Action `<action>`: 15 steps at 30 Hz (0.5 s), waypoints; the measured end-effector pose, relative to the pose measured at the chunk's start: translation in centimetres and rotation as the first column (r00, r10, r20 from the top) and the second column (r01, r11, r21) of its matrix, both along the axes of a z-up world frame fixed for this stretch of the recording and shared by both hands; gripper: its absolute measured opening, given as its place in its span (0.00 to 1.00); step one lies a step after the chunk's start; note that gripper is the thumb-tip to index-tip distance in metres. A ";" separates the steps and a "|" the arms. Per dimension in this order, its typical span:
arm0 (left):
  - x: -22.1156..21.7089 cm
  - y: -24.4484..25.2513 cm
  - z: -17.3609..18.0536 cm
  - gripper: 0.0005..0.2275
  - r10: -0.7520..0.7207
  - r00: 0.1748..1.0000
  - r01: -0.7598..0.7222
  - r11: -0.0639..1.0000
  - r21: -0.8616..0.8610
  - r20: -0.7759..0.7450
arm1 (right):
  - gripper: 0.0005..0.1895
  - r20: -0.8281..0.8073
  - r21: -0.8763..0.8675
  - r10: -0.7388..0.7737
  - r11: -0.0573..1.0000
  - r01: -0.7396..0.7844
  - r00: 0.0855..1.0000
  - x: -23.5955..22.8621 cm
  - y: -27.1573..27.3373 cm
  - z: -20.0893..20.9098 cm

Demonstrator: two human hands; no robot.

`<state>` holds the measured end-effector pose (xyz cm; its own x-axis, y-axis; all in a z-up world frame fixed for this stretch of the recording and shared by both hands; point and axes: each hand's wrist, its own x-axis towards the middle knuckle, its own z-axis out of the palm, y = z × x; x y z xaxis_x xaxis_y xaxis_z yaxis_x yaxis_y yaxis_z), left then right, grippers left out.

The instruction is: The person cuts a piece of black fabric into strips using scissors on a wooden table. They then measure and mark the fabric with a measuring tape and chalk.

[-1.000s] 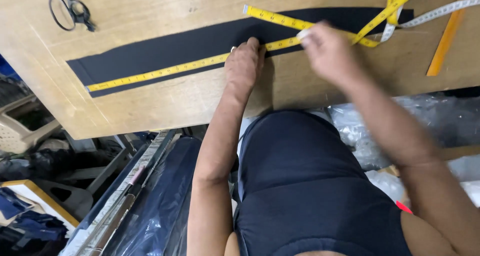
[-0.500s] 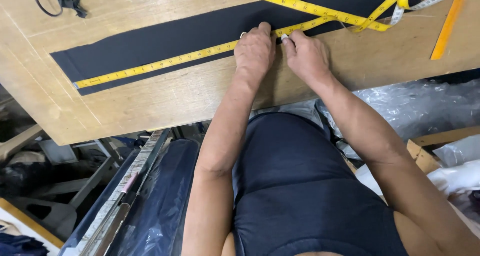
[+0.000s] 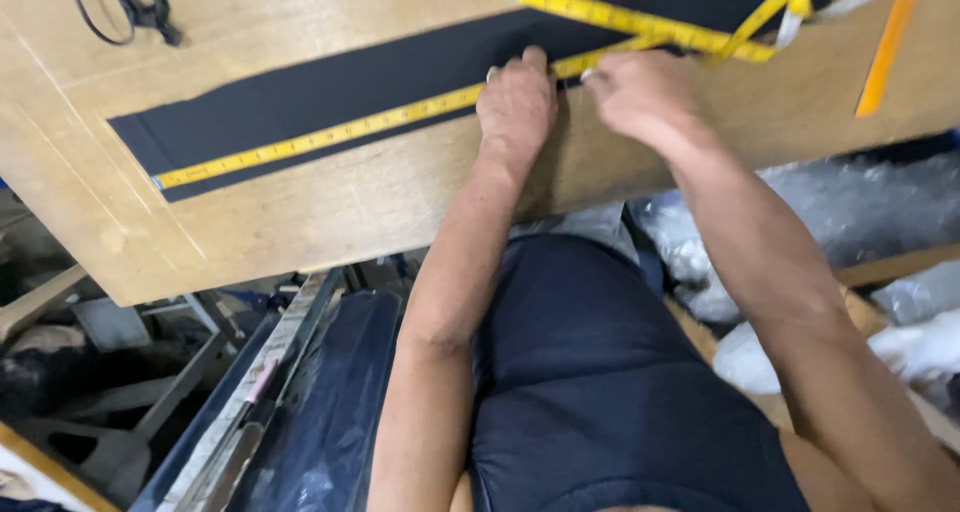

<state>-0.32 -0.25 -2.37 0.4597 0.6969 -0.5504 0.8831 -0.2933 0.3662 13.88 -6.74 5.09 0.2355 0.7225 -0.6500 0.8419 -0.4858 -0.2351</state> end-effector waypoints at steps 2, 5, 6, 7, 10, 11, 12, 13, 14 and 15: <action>0.1 0.1 0.8 0.09 -0.022 0.999 0.023 0.999 0.028 -0.047 | 0.18 -0.028 -0.027 -0.155 0.988 0.154 0.988 1.4 1.8 3.7; 0.0 -1.7 -1.7 0.05 -0.073 0.995 0.084 0.982 0.170 -0.074 | 0.15 -0.054 0.038 -0.335 0.941 0.337 0.941 5.0 1.5 1.7; -0.1 -2.2 -3.1 0.02 -0.075 0.996 0.088 0.953 0.289 -0.058 | 0.15 -0.061 0.141 -0.334 0.930 0.340 0.940 6.6 1.6 -0.3; -0.9 -2.6 -1.5 0.02 -0.075 0.995 0.090 0.950 0.299 -0.063 | 0.15 -0.069 0.149 -0.334 0.928 0.341 0.940 7.4 1.2 -1.6; -2.8 -4.1 5.7 0.05 -0.200 0.978 0.155 0.893 0.423 0.064 | 0.16 0.104 0.367 -0.242 0.911 0.189 0.965 8.8 -0.5 -4.0; -3.1 -4.5 9.8 0.10 -0.278 0.874 0.148 0.934 0.326 0.399 | 0.15 0.209 0.460 -0.170 0.886 0.057 0.963 8.7 -1.1 -3.7; -3.4 -4.9 13.9 0.16 -0.293 0.664 0.184 0.956 0.229 0.688 | 0.13 0.318 0.534 -0.111 0.842 -0.081 0.942 8.5 -1.6 -3.2; -3.7 -5.1 18.0 0.16 -0.313 0.666 0.170 0.947 0.271 0.677 | 0.13 0.315 0.570 -0.111 0.816 -0.094 0.942 7.5 -2.7 -2.9; -4.1 -5.7 22.3 0.15 -0.172 0.524 0.259 0.965 0.036 0.834 | 0.12 0.427 0.595 0.029 0.743 -0.305 0.904 6.3 -3.8 -2.6; -4.1 -6.5 26.4 0.22 -0.002 0.373 0.382 0.912 -0.152 0.928 | 0.12 0.559 0.596 0.139 0.618 -0.512 0.818 5.8 -4.2 -2.3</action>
<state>-4.46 -6.77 23.99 0.9029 0.4087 0.1332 -0.0921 -0.1186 0.9887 19.72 -10.90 2.83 -0.0070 0.9822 0.1875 0.9990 -0.0015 0.0452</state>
